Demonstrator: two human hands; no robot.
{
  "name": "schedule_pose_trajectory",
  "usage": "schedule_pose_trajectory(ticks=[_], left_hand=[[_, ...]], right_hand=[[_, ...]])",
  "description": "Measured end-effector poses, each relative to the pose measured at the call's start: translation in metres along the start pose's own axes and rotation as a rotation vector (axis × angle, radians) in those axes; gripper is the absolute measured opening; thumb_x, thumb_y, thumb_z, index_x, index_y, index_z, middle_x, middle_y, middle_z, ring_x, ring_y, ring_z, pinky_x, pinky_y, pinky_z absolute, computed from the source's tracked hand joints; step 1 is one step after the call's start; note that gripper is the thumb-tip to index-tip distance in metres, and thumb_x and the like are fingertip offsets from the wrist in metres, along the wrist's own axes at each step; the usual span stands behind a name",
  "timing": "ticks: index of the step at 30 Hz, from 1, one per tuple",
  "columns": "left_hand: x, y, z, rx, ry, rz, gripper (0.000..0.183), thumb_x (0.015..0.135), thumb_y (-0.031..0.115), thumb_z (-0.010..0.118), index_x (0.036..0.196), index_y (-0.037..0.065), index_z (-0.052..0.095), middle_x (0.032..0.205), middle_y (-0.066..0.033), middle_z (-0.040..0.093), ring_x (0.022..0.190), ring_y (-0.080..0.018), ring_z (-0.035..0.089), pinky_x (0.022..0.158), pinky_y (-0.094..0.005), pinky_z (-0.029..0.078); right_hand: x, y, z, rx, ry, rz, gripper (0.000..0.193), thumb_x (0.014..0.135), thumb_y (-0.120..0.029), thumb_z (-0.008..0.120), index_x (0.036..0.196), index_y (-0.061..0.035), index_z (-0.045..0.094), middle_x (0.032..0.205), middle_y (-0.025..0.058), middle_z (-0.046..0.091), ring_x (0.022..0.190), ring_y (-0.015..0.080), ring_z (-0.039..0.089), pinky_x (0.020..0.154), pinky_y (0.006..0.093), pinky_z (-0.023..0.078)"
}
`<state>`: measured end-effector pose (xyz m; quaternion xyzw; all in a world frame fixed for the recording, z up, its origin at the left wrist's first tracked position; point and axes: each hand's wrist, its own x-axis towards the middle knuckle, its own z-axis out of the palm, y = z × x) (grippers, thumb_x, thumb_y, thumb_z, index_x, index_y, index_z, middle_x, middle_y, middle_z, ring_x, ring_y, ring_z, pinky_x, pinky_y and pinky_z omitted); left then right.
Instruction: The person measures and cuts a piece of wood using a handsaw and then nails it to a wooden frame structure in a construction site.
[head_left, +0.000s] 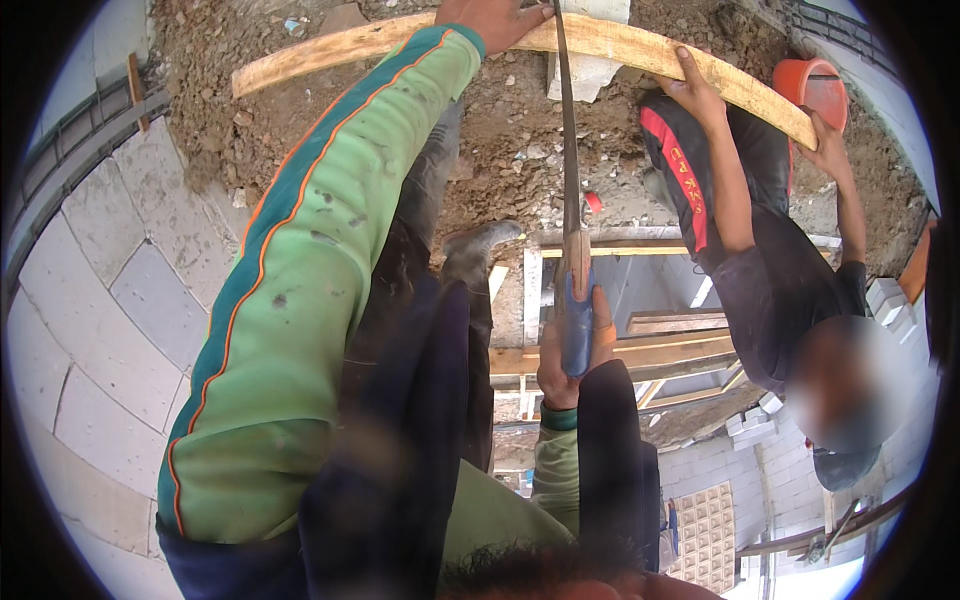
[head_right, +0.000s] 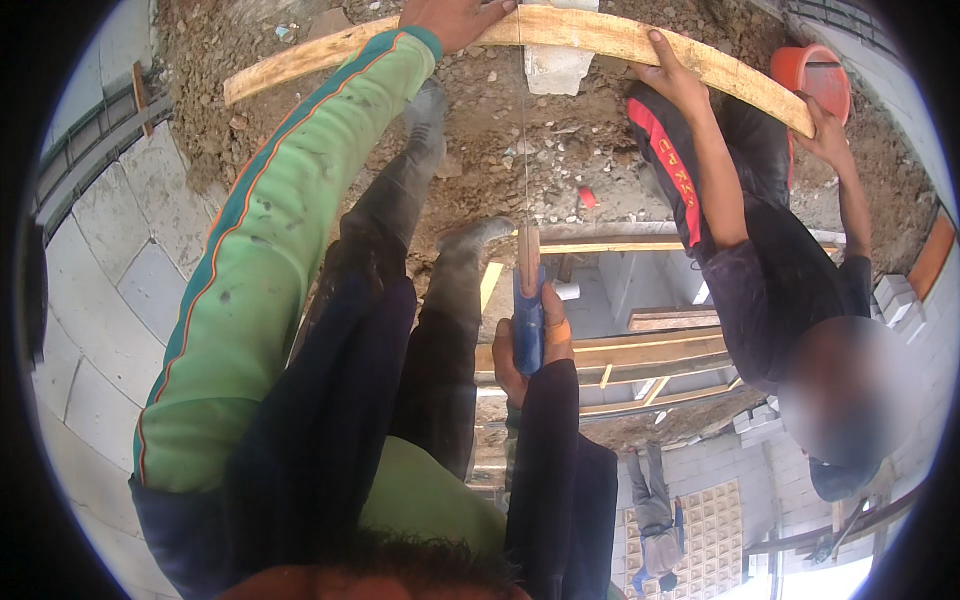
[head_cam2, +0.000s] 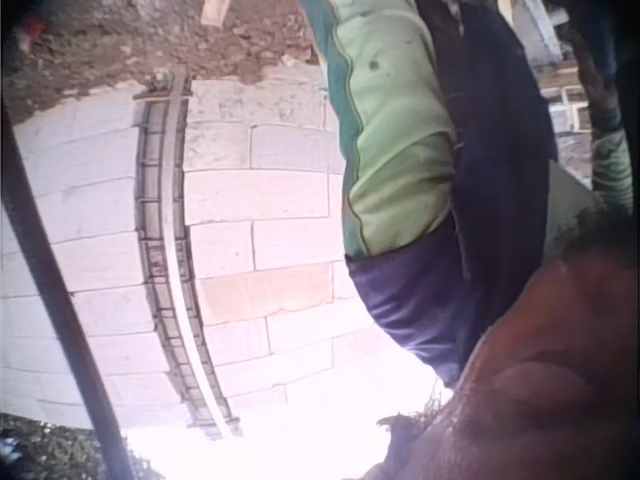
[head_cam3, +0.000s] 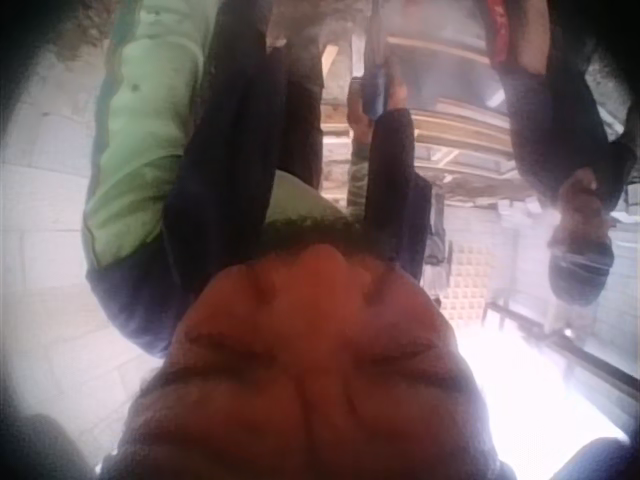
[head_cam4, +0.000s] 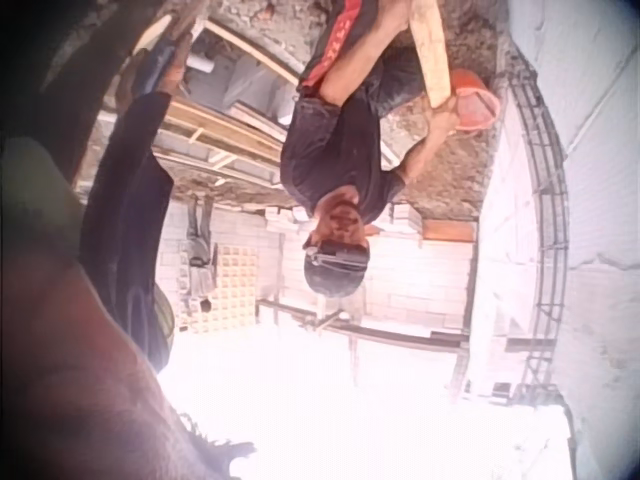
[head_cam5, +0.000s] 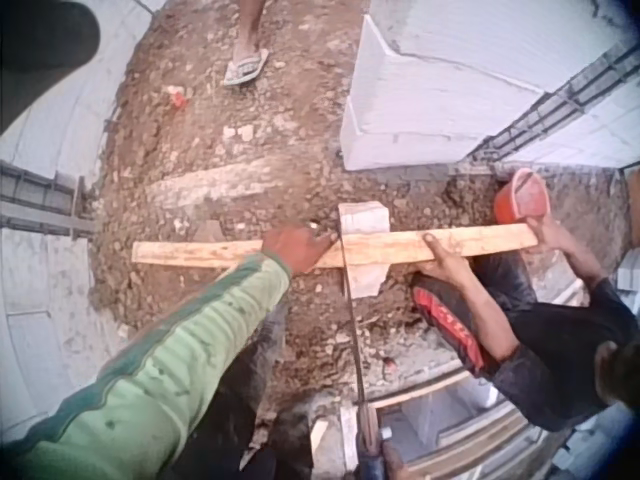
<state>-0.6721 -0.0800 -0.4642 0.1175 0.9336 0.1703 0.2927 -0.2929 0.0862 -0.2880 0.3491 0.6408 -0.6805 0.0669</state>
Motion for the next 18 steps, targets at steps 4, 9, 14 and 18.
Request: schedule_pose_trajectory(ticks=[4, 9, 14, 18], left_hand=[[0.007, -0.004, -0.002, -0.02, -0.088, -0.082, 0.079, 0.101, 0.066, 0.038, 0.08, 0.0, 0.075, 0.077, -0.0213, 0.071, 0.075, -0.036, 0.069, 0.072, -0.0523, 0.055], [0.013, -0.001, -0.012, -0.03, -0.141, -0.12, 0.079, 0.1, 0.067, 0.039, 0.077, 0.0, 0.074, 0.073, -0.0208, 0.07, 0.071, -0.0361, 0.068, 0.071, -0.0524, 0.055], [0.011, -0.031, 0.011, -0.006, 0.034, -0.017, 0.078, 0.099, 0.067, 0.041, 0.074, 0.001, 0.075, 0.074, -0.0213, 0.071, 0.073, -0.0374, 0.07, 0.07, -0.0527, 0.055], [0.003, -0.02, -0.001, -0.034, -0.052, -0.081, 0.076, 0.098, 0.068, 0.043, 0.084, 0.002, 0.078, 0.081, -0.0226, 0.073, 0.082, -0.0379, 0.071, 0.075, -0.0527, 0.055]], right_hand=[[0.071, -0.053, 0.071, -0.521, -0.026, -0.177, 0.064, 0.088, -0.002, 0.069, 0.148, -0.0027, 0.049, 0.125, 0.0125, 0.065, 0.099, 0.016, 0.066, 0.09, 0.0276, 0.053], [0.122, -0.073, 0.114, -0.344, -0.016, -0.208, 0.064, 0.086, 0.005, 0.066, 0.148, -0.0001, 0.048, 0.117, 0.0123, 0.069, 0.096, 0.0127, 0.065, 0.084, 0.0276, 0.055], [0.05, -0.068, 0.073, -0.546, 0.026, 0.155, 0.058, 0.09, 0.002, 0.065, 0.146, 0.0, 0.05, 0.12, 0.0122, 0.068, 0.096, 0.0181, 0.07, 0.083, 0.029, 0.055], [0.105, -0.055, 0.112, -0.406, 0.035, -0.045, 0.056, 0.09, 0.004, 0.064, 0.144, 0.0018, 0.051, 0.119, 0.0112, 0.067, 0.099, 0.0154, 0.066, 0.086, 0.0278, 0.053]])
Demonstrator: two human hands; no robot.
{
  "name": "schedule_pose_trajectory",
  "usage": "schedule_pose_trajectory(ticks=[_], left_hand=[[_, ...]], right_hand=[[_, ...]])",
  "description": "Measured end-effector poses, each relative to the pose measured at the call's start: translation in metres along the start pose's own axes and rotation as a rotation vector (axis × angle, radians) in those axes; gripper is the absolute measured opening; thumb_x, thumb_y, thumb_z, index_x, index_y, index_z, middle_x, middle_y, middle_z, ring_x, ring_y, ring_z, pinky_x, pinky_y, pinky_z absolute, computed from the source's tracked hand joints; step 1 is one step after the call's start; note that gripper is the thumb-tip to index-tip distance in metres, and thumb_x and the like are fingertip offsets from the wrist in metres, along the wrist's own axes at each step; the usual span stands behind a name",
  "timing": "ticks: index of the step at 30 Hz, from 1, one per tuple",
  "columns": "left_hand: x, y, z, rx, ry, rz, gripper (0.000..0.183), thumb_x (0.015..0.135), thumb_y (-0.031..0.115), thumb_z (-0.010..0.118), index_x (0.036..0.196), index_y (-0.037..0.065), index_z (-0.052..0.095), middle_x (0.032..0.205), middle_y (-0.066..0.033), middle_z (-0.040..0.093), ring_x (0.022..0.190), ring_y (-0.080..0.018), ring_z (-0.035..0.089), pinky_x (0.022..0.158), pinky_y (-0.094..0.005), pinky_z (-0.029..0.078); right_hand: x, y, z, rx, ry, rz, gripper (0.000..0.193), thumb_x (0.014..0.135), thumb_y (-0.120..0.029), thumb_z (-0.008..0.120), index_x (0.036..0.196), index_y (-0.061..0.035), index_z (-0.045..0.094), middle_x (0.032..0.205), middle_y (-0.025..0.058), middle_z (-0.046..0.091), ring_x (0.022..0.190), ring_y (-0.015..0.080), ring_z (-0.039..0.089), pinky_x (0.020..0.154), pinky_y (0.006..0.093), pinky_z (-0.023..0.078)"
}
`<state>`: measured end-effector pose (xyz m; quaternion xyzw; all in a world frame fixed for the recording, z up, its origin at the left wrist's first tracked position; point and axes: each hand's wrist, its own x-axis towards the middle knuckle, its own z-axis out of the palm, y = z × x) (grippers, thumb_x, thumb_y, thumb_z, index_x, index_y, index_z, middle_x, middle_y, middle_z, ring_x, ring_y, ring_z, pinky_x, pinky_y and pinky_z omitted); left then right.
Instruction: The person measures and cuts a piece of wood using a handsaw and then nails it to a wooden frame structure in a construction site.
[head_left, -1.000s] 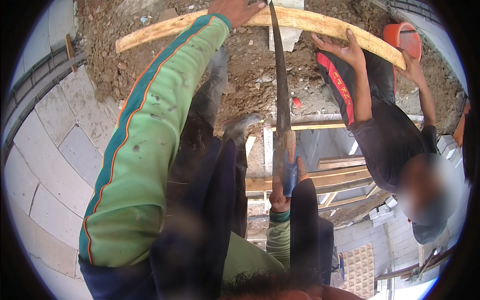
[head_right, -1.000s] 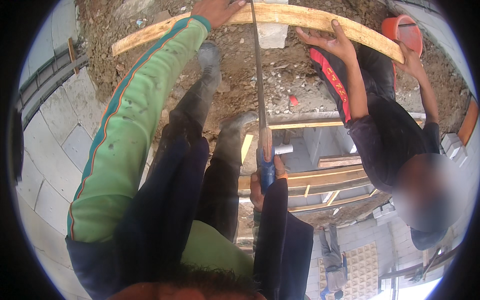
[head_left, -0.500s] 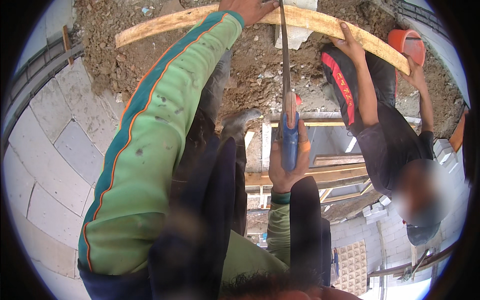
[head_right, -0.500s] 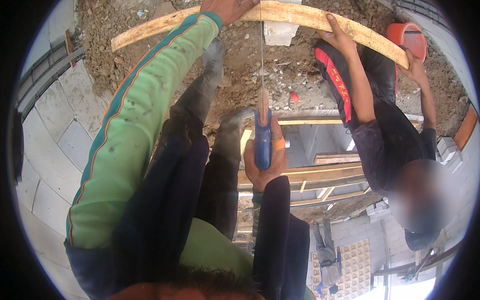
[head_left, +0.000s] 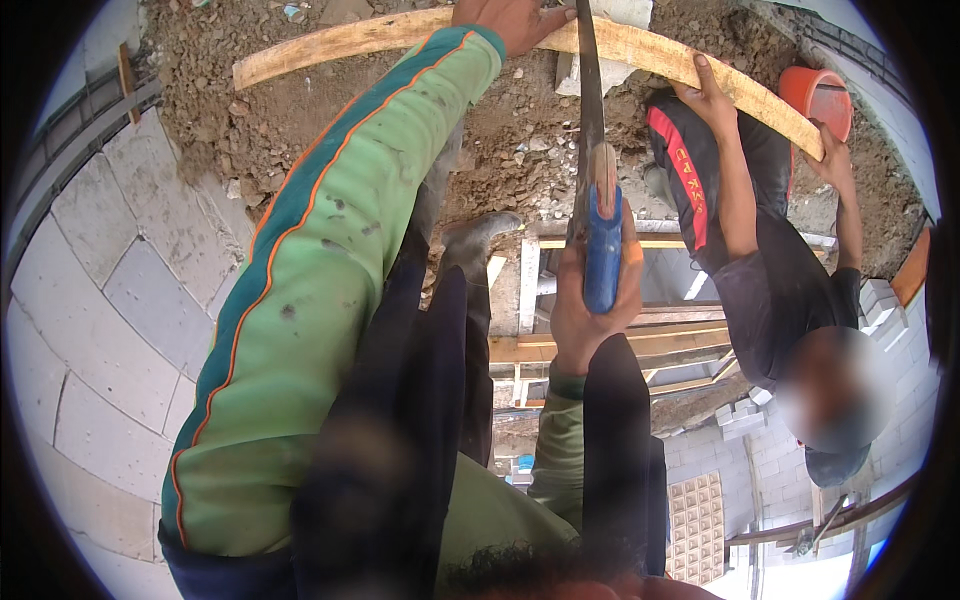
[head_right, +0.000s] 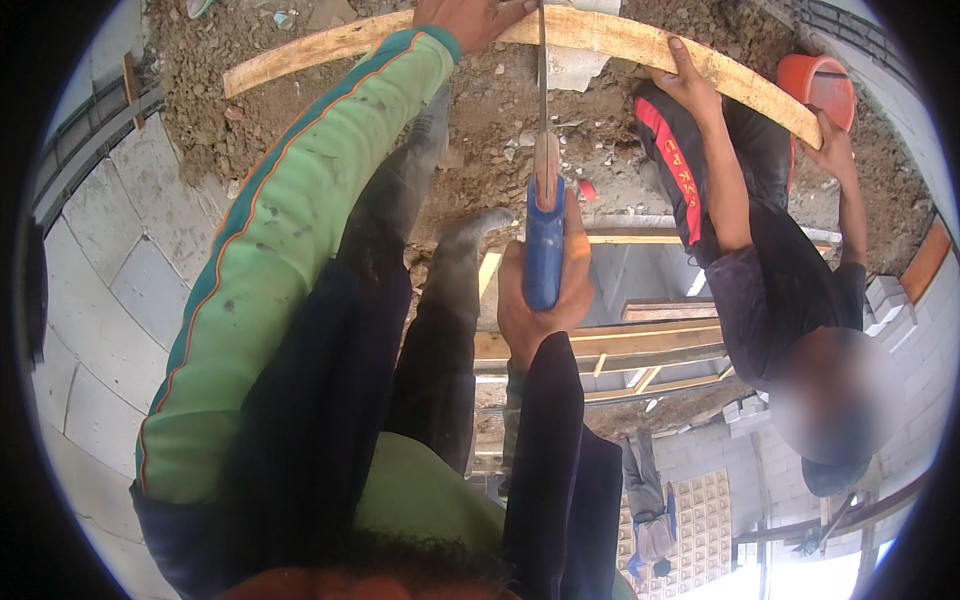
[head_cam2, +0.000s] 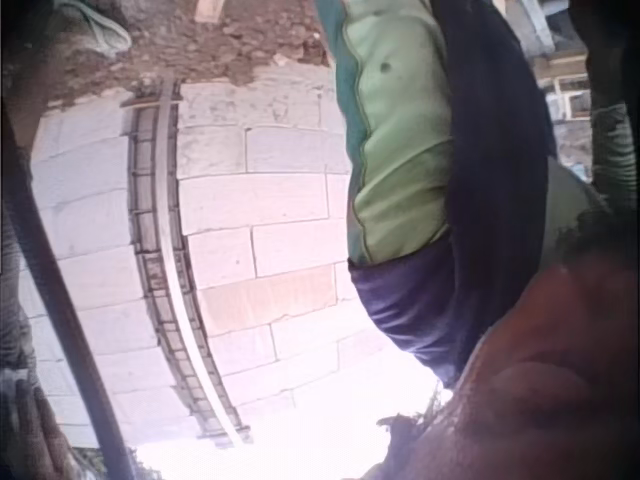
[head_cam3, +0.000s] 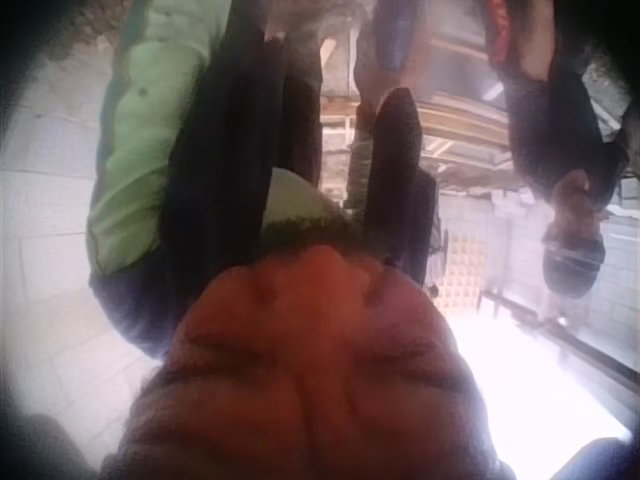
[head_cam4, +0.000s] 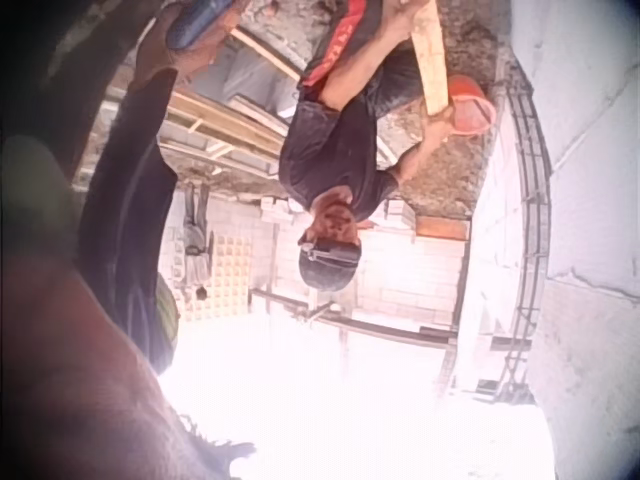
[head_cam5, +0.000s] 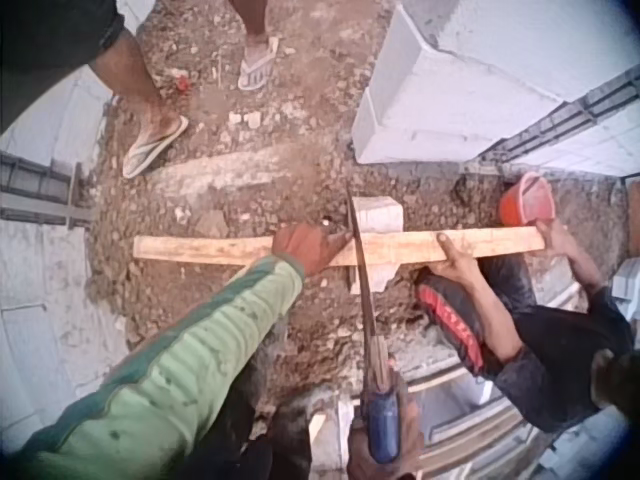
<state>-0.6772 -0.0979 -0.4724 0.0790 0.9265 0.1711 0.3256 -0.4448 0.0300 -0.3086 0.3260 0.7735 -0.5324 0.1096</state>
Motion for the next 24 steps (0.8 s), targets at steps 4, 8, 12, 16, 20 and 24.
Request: schedule_pose_trajectory(ticks=[4, 8, 12, 16, 20, 24], left_hand=[[0.0, 0.003, 0.0, -0.05, -0.03, -0.006, 0.075, 0.096, 0.07, 0.044, 0.098, 0.003, 0.077, 0.093, -0.0206, 0.074, 0.092, -0.0372, 0.071, 0.082, -0.0525, 0.055], [-0.009, -0.017, -0.015, 0.148, -0.093, 0.234, 0.064, 0.085, 0.066, 0.064, 0.108, 0.007, 0.073, 0.102, -0.017, 0.074, 0.093, -0.0367, 0.071, 0.083, -0.0522, 0.056], [-0.025, -0.013, 0.012, 0.288, 0.038, 0.255, 0.042, 0.077, 0.038, 0.081, 0.106, 0.008, 0.074, 0.113, -0.0151, 0.071, 0.097, -0.0308, 0.073, 0.084, -0.0445, 0.06], [-0.011, -0.018, -0.008, 0.238, -0.123, 0.194, 0.058, 0.078, 0.058, 0.076, 0.106, 0.007, 0.073, 0.099, -0.0179, 0.073, 0.093, -0.0361, 0.071, 0.082, -0.0508, 0.057], [-0.014, -0.013, -0.028, 0.208, -0.158, 0.216, 0.052, 0.076, 0.05, 0.081, 0.104, 0.006, 0.073, 0.097, -0.0183, 0.073, 0.093, -0.0352, 0.071, 0.081, -0.05, 0.058], [-0.014, -0.014, -0.024, 0.22, -0.065, 0.246, 0.046, 0.077, 0.044, 0.081, 0.1, 0.005, 0.074, 0.098, -0.0179, 0.073, 0.093, -0.0344, 0.071, 0.08, -0.0495, 0.058]], right_hand=[[0.041, -0.023, 0.036, -0.003, 0.041, -0.293, 0.055, 0.091, 0.002, 0.067, 0.144, 0.0024, 0.051, 0.12, 0.0106, 0.065, 0.1, 0.0122, 0.062, 0.086, 0.0267, 0.053], [0.036, -0.055, 0.029, 0.044, -0.01, -0.21, 0.058, 0.093, -0.005, 0.072, 0.145, 0.0021, 0.049, 0.116, 0.0093, 0.065, 0.098, 0.0123, 0.062, 0.085, 0.0264, 0.053], [0.026, -0.063, 0.012, 0.084, -0.035, -0.139, 0.059, 0.093, -0.009, 0.074, 0.146, 0.0012, 0.048, 0.116, 0.0082, 0.064, 0.098, 0.0119, 0.062, 0.084, 0.0254, 0.053], [-0.004, -0.051, 0.008, 0.051, -0.023, -0.115, 0.06, 0.094, -0.011, 0.074, 0.146, 0.0004, 0.047, 0.119, 0.0077, 0.064, 0.099, 0.012, 0.062, 0.085, 0.025, 0.053], [-0.075, 0.006, -0.059, -0.01, -0.14, 0.124, 0.059, 0.092, -0.004, 0.071, 0.146, 0.0024, 0.047, 0.123, 0.0086, 0.064, 0.101, 0.0124, 0.063, 0.086, 0.0256, 0.053], [-0.038, -0.046, -0.026, 0.923, 0.304, 0.632, 0.056, 0.09, 0.003, 0.067, 0.143, 0.0041, 0.049, 0.121, 0.0094, 0.066, 0.101, 0.0117, 0.064, 0.086, 0.0245, 0.052]])
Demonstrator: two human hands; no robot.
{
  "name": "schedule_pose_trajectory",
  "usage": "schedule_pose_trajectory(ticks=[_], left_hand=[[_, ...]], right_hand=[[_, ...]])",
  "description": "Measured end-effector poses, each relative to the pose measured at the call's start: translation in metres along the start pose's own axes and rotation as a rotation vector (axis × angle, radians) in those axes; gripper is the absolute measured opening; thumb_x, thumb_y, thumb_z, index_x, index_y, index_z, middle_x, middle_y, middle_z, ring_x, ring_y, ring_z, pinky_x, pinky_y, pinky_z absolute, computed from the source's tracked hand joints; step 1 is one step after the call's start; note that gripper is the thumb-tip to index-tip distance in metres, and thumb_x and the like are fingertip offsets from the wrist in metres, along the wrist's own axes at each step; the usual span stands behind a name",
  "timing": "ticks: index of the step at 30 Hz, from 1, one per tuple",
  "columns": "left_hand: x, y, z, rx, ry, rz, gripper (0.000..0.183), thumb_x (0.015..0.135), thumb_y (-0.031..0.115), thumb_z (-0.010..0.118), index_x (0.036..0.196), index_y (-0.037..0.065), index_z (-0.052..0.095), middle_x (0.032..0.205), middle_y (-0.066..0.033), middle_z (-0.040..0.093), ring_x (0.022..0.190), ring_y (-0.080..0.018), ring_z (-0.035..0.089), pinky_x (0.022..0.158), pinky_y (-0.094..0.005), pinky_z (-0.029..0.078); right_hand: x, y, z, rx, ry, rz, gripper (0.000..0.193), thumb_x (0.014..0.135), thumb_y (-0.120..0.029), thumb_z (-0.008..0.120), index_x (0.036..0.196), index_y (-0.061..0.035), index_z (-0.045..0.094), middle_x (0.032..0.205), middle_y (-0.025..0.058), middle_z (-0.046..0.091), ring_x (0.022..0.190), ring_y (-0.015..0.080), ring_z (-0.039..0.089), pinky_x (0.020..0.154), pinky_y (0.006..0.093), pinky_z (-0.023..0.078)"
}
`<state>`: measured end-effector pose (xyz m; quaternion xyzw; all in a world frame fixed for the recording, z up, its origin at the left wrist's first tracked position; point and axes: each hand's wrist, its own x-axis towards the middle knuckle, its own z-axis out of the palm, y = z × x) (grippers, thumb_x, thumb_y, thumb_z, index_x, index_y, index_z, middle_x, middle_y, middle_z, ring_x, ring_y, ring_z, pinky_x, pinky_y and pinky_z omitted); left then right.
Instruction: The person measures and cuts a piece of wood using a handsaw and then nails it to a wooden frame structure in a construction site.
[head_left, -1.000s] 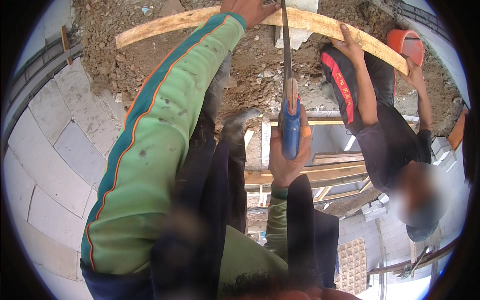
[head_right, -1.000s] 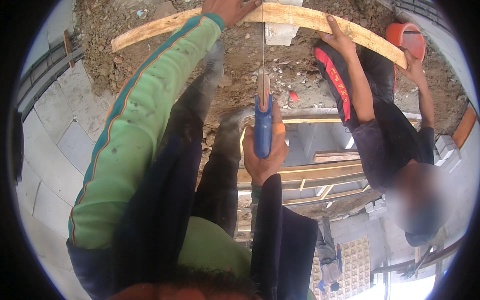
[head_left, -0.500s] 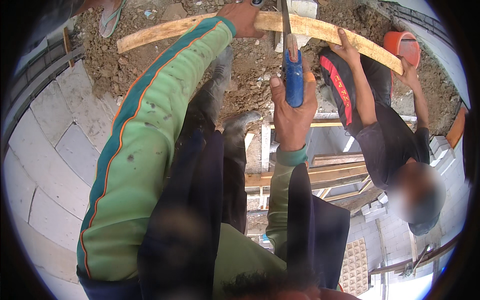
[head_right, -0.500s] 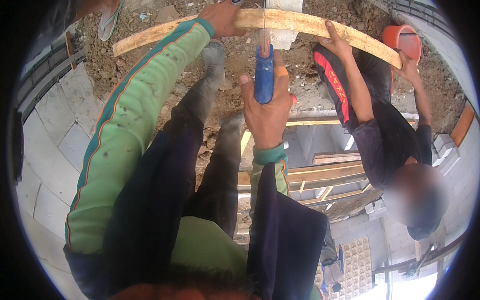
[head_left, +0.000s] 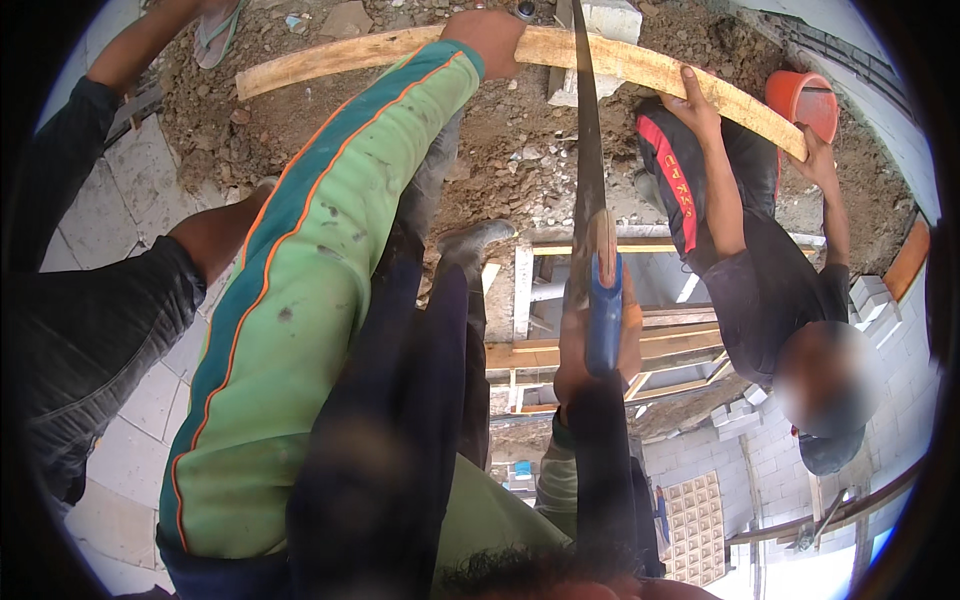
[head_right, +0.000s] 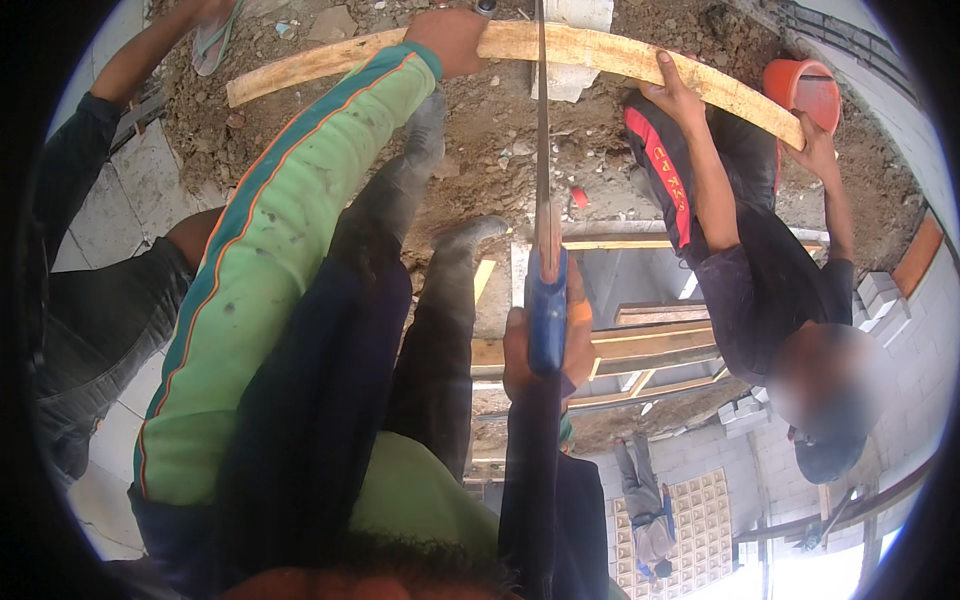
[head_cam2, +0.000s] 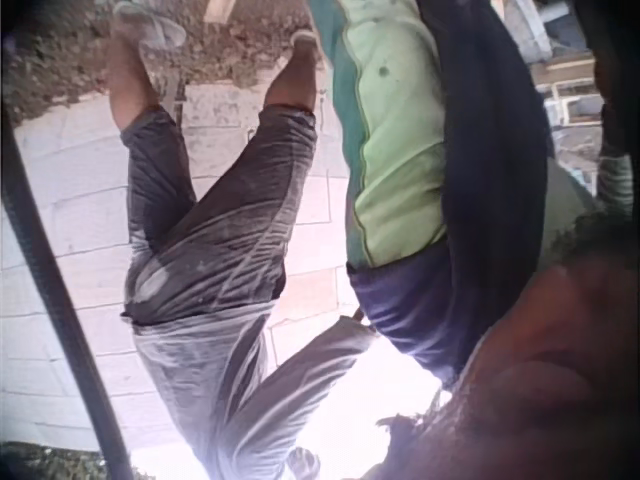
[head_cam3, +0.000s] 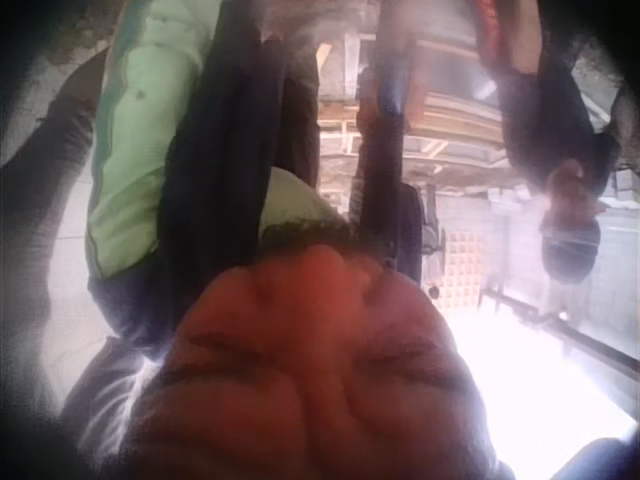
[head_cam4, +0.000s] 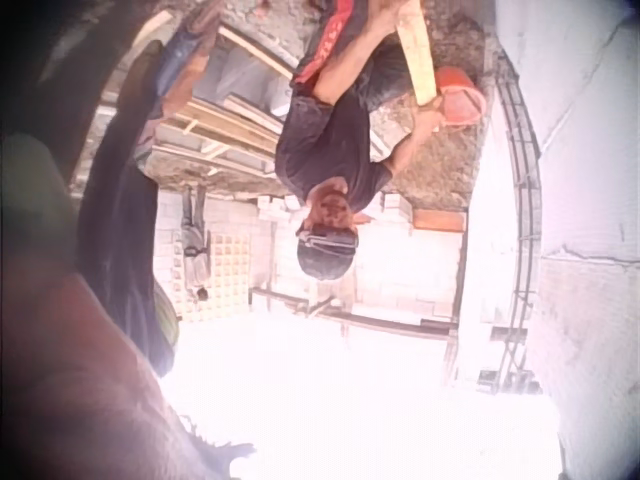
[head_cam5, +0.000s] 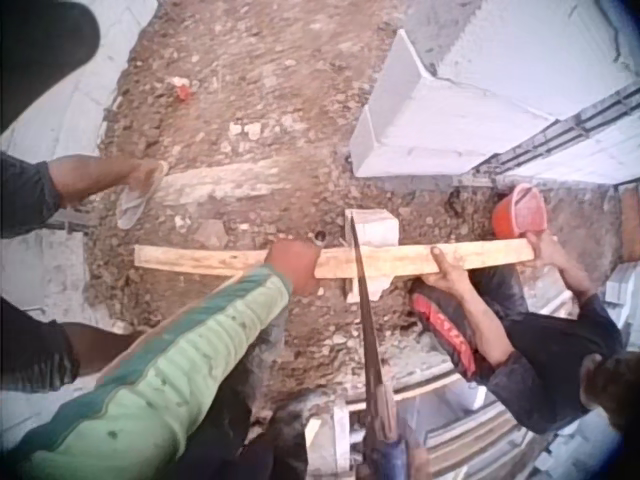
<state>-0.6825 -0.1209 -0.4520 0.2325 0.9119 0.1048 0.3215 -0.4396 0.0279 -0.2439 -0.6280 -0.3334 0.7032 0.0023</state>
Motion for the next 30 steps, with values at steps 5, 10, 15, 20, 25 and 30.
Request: schedule_pose_trajectory(ticks=[5, 10, 15, 20, 25, 30], left_hand=[[0.006, 0.009, 0.028, 0.0, 0.093, -0.028, 0.039, 0.075, 0.032, 0.08, 0.106, 0.009, 0.074, 0.108, -0.0156, 0.073, 0.099, -0.0322, 0.072, 0.087, -0.0452, 0.059], [-0.003, -0.012, 0.028, 0.008, 0.036, -0.08, 0.034, 0.076, 0.023, 0.078, 0.106, 0.007, 0.073, 0.106, -0.0154, 0.073, 0.099, -0.0314, 0.073, 0.084, -0.0455, 0.06], [0.006, -0.004, 0.016, 0.008, 0.03, -0.045, 0.039, 0.076, 0.028, 0.078, 0.107, 0.005, 0.071, 0.113, -0.0192, 0.069, 0.102, -0.0338, 0.071, 0.083, -0.0461, 0.06], [0.012, -0.015, 0.035, -0.01, 0.064, -0.024, 0.04, 0.077, 0.026, 0.077, 0.11, 0.006, 0.069, 0.101, -0.0168, 0.073, 0.093, -0.0342, 0.073, 0.078, -0.0475, 0.061], [0.009, 0.015, 0.028, -0.024, 0.004, -0.06, 0.044, 0.08, 0.021, 0.075, 0.121, 0.007, 0.065, 0.113, -0.0211, 0.069, 0.1, -0.0363, 0.072, 0.082, -0.0525, 0.058], [-0.001, 0.005, 0.03, 0.082, 0.012, -0.227, 0.031, 0.082, 0.023, 0.076, 0.112, 0.015, 0.074, 0.111, -0.0075, 0.07, 0.102, -0.0258, 0.072, 0.088, -0.0538, 0.051]], right_hand=[[0.065, -0.027, 0.093, -0.992, -0.365, -0.811, 0.056, 0.085, -0.001, 0.068, 0.14, -0.0006, 0.054, 0.1, 0.0075, 0.069, 0.086, 0.0119, 0.064, 0.08, 0.0269, 0.052], [0.032, -0.009, 0.049, -1.076, -0.317, -0.754, 0.054, 0.087, -0.002, 0.069, 0.139, 0.001, 0.053, 0.106, 0.0113, 0.068, 0.089, 0.0138, 0.066, 0.083, 0.0277, 0.053], [0.009, 0.009, -0.011, -1.165, -0.136, -0.701, 0.048, 0.086, -0.002, 0.07, 0.133, 0.0024, 0.057, 0.095, 0.0068, 0.066, 0.079, 0.0111, 0.062, 0.071, 0.0263, 0.05], [0.077, -0.018, 0.1, -0.959, -0.357, -0.826, 0.041, 0.086, -0.004, 0.071, 0.125, 0.0034, 0.062, 0.086, 0.0027, 0.065, 0.07, 0.0083, 0.058, 0.063, 0.0248, 0.048], [0.091, -0.046, 0.14, -0.916, -0.617, -0.67, 0.05, 0.088, -0.014, 0.077, 0.13, 0.0043, 0.058, 0.089, 0.0046, 0.065, 0.075, 0.0089, 0.057, 0.07, 0.0246, 0.049], [0.02, -0.007, 0.025, -1.062, -0.419, -0.747, 0.061, 0.096, -0.015, 0.069, 0.149, 0.0019, 0.045, 0.1, 0.0028, 0.063, 0.081, 0.0089, 0.057, 0.077, 0.0235, 0.049]])
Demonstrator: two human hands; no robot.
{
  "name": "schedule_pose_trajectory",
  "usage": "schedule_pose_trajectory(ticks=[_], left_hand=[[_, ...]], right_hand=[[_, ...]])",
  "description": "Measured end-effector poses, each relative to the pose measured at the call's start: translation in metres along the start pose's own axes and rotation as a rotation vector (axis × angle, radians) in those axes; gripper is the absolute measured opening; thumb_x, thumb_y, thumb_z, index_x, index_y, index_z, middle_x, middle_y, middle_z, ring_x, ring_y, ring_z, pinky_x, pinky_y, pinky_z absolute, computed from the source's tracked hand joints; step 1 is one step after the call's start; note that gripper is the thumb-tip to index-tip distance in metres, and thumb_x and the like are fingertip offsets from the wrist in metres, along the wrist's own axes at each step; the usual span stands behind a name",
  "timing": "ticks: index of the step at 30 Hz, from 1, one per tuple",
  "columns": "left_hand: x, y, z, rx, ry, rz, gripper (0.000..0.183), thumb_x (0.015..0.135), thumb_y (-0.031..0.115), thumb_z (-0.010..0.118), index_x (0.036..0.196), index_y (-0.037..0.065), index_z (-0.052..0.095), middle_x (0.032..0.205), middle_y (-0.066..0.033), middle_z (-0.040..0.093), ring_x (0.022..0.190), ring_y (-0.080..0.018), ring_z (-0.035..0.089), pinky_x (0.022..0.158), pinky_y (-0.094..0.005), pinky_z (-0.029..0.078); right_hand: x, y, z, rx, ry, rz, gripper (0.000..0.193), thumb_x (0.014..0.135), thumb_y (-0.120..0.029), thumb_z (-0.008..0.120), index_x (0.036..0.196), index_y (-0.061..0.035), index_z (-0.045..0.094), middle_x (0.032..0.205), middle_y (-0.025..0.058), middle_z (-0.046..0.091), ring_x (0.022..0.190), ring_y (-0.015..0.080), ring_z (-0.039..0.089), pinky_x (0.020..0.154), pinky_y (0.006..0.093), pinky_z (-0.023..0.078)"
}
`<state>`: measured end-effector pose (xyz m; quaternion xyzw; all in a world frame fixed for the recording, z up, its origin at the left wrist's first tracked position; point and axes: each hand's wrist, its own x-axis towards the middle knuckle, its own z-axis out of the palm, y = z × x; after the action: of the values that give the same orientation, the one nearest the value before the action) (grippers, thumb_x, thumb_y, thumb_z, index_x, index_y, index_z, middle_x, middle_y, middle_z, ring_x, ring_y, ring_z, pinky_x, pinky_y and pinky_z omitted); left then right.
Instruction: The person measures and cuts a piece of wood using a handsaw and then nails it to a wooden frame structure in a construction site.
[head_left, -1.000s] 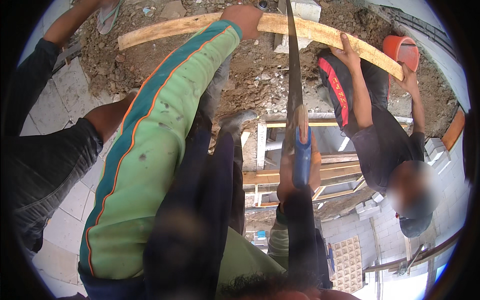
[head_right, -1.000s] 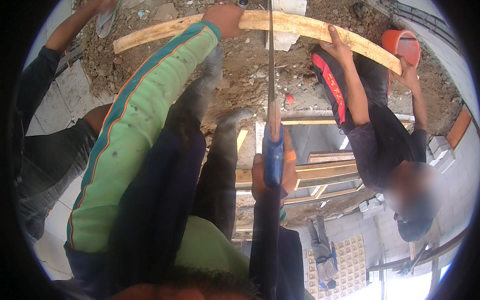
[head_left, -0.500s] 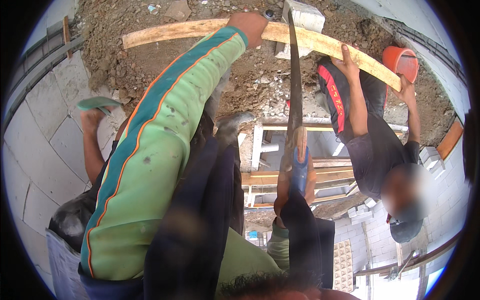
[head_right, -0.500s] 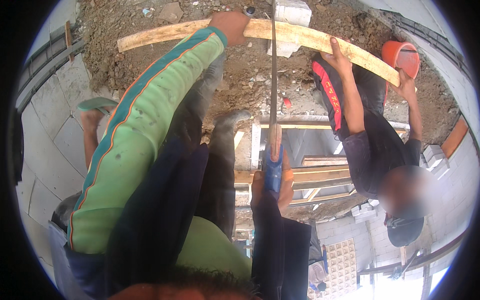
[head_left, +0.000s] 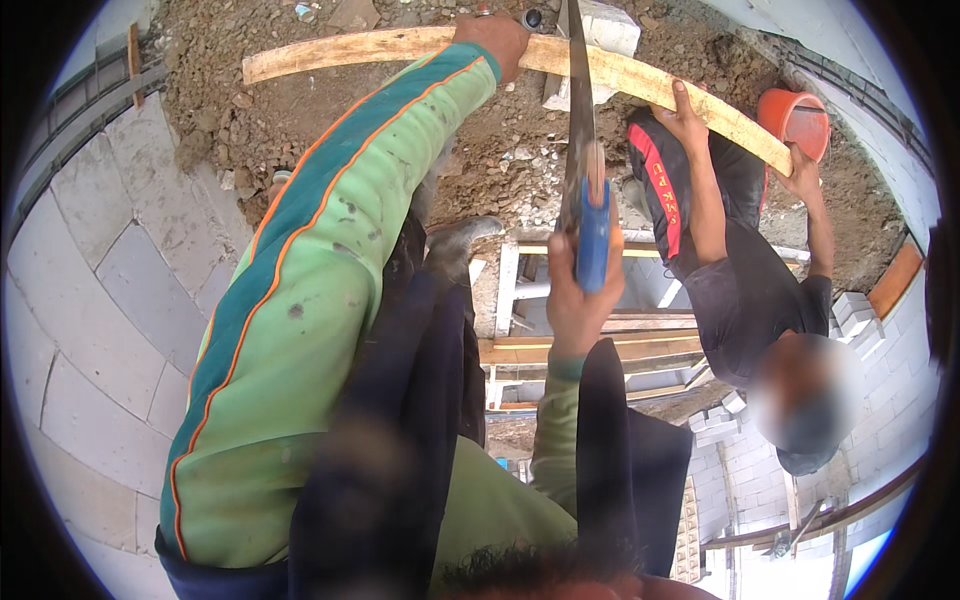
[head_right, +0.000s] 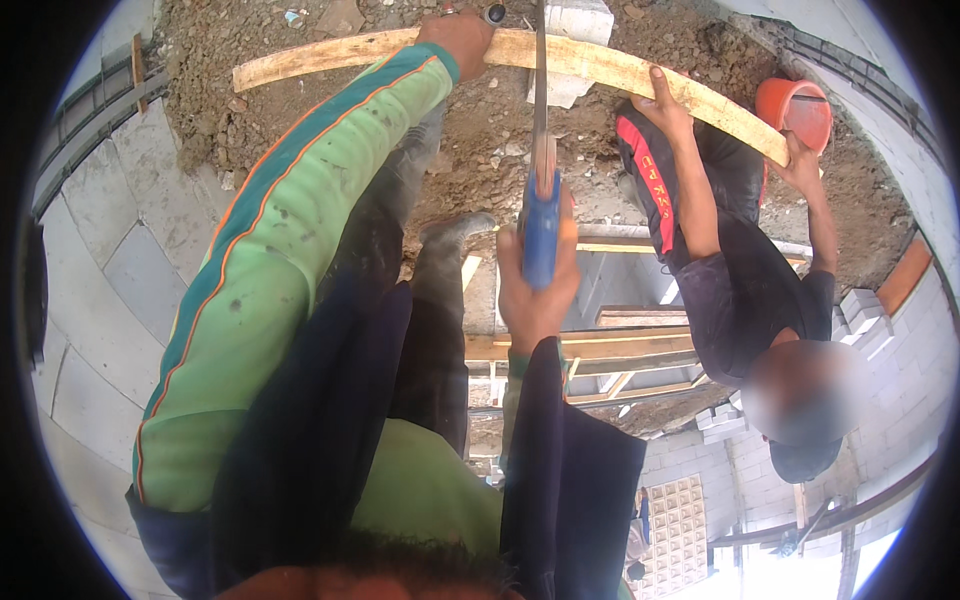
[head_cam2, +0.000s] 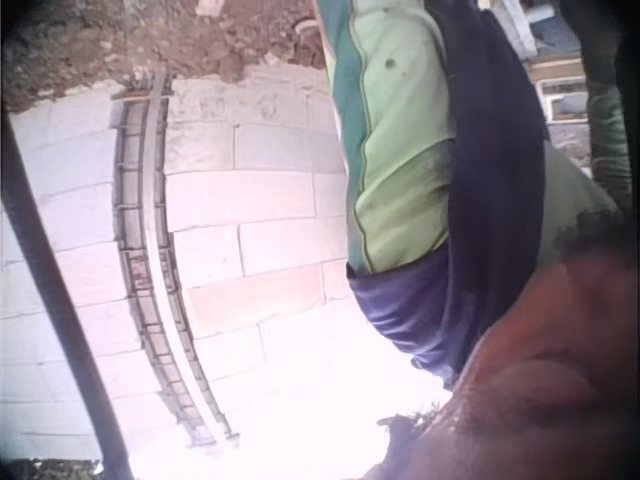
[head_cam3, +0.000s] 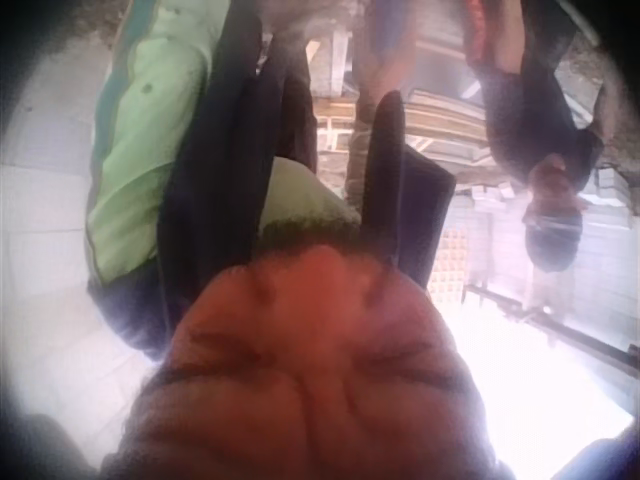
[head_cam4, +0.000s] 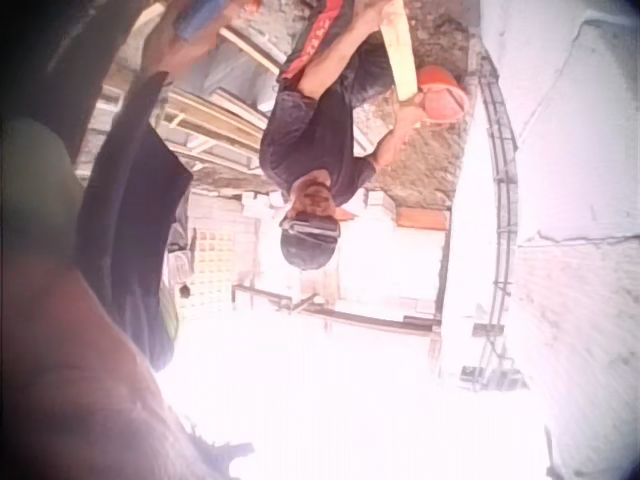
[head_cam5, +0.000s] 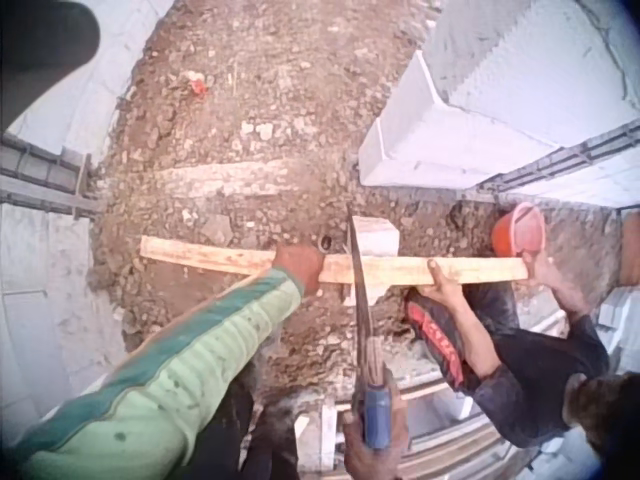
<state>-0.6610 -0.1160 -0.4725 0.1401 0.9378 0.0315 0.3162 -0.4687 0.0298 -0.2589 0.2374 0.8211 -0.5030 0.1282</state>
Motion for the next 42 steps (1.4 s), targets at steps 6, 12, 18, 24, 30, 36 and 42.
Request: schedule_pose_trajectory(ticks=[6, 12, 18, 24, 30, 36, 42], left_hand=[[0.027, 0.014, 0.005, 0.059, 0.016, 0.022, 0.04, 0.083, 0.012, 0.075, 0.123, 0.013, 0.069, 0.124, -0.0113, 0.066, 0.109, -0.0271, 0.07, 0.092, -0.0528, 0.048], [0.034, 0.015, 0.003, 0.001, 0.078, 0.121, 0.038, 0.078, 0.036, 0.082, 0.098, 0.004, 0.075, 0.1, -0.0171, 0.073, 0.097, -0.0336, 0.071, 0.083, -0.0481, 0.058], [0.001, 0.011, -0.018, -0.012, -0.019, 0.146, 0.033, 0.091, 0.035, 0.07, 0.096, 0.004, 0.076, 0.091, -0.0166, 0.074, 0.094, -0.0341, 0.072, 0.081, -0.0491, 0.056], [0.018, 0.021, -0.004, 0.071, 0.028, -0.022, 0.053, 0.082, 0.016, 0.077, 0.133, 0.011, 0.063, 0.132, -0.0195, 0.06, 0.13, -0.0402, 0.055, 0.099, -0.0544, 0.045], [0.002, -0.003, -0.005, 0.105, 0.145, -0.068, 0.042, 0.082, 0.015, 0.072, 0.123, 0.009, 0.065, 0.124, -0.0212, 0.063, 0.109, -0.0386, 0.069, 0.092, -0.0626, 0.051], [-0.008, 0.019, -0.023, 0.0, -0.044, -0.036, 0.048, 0.083, 0.01, 0.069, 0.13, 0.008, 0.062, 0.126, -0.0208, 0.06, 0.116, -0.0393, 0.065, 0.1, -0.0629, 0.043], [-0.018, 0.021, -0.002, 0.042, -0.044, 0.019, 0.045, 0.085, 0.01, 0.065, 0.13, 0.007, 0.06, 0.122, -0.019, 0.062, 0.11, -0.0349, 0.068, 0.094, -0.0549, 0.048]], right_hand=[[-0.003, 0.019, 0.003, -0.198, 0.093, 0.072, 0.065, 0.085, -0.001, 0.066, 0.147, 0.0012, 0.046, 0.109, 0.0106, 0.069, 0.091, 0.0132, 0.065, 0.085, 0.0262, 0.052], [0.117, -0.042, 0.006, -0.008, -0.096, 0.037, 0.062, 0.085, 0.001, 0.064, 0.145, 0.0003, 0.049, 0.11, 0.0156, 0.07, 0.093, 0.0178, 0.069, 0.082, 0.0291, 0.054], [-0.08, -0.004, -0.057, 0.088, 0.003, 0.297, 0.052, 0.098, -0.007, 0.055, 0.148, 0.0041, 0.044, 0.141, 0.0163, 0.057, 0.126, 0.0203, 0.058, 0.107, 0.033, 0.046], [0.101, -0.027, 0.01, 0.045, 0.101, -0.09, 0.039, 0.087, -0.007, 0.067, 0.125, 0.0027, 0.062, 0.093, 0.0161, 0.071, 0.081, 0.0211, 0.069, 0.078, 0.0346, 0.054], [0.022, -0.02, 0.004, 0.048, 0.129, -0.15, 0.035, 0.086, -0.007, 0.069, 0.119, 0.004, 0.062, 0.089, 0.0089, 0.069, 0.078, 0.0159, 0.064, 0.074, 0.0316, 0.052], [0.006, -0.041, -0.005, 0.094, 0.135, -0.028, 0.053, 0.084, -0.003, 0.067, 0.137, -0.0021, 0.057, 0.112, 0.0147, 0.071, 0.094, 0.0158, 0.069, 0.085, 0.0297, 0.053], [0.082, -0.056, 0.007, -0.006, 0.021, 0.028, 0.045, 0.085, -0.007, 0.067, 0.129, -0.0004, 0.061, 0.107, 0.0162, 0.073, 0.092, 0.0169, 0.07, 0.082, 0.0307, 0.054]])
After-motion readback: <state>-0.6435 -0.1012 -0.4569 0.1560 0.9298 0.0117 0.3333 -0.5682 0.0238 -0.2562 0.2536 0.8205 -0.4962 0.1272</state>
